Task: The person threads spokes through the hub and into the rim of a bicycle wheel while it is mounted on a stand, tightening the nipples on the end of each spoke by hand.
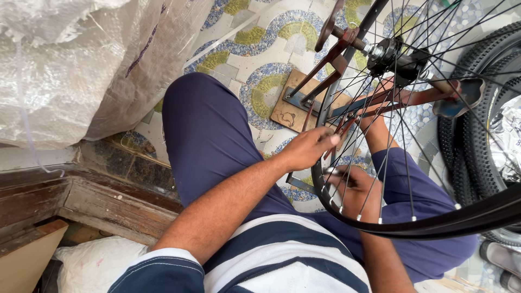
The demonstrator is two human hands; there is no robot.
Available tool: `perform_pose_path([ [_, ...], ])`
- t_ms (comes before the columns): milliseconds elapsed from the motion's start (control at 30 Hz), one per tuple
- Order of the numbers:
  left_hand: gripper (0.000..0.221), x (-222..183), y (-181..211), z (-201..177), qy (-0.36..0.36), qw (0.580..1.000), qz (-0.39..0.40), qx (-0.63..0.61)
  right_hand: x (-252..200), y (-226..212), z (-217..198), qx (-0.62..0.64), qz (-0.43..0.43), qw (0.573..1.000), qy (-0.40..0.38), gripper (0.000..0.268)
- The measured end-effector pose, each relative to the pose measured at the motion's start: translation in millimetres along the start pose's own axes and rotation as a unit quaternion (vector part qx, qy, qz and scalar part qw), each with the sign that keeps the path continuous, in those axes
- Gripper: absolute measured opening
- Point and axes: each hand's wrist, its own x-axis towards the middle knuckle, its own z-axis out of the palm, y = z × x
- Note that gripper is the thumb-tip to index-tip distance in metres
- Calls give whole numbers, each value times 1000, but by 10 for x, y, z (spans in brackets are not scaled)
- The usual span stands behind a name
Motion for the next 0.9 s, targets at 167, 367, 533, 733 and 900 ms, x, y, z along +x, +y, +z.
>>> perform_pose_path([
  [167, 30, -79, 29, 52, 40, 994, 78, 62, 114, 312, -150, 260, 140, 955, -30, 28],
  [367, 25, -196, 76, 56, 31, 989, 123, 75, 101, 500, 20, 271, 128, 947, -115, 17],
  [533, 26, -208, 38, 100, 28, 991, 123, 49, 50, 485, 183, 288, 147, 939, -118, 14],
  [733, 25, -209, 60, 78, 12, 993, 109, 45, 34, 299, 72, 259, 141, 948, -118, 18],
  [900, 25, -185, 110, 32, 1, 994, 91, 60, 140, 604, -42, 221, 112, 969, -24, 17],
])
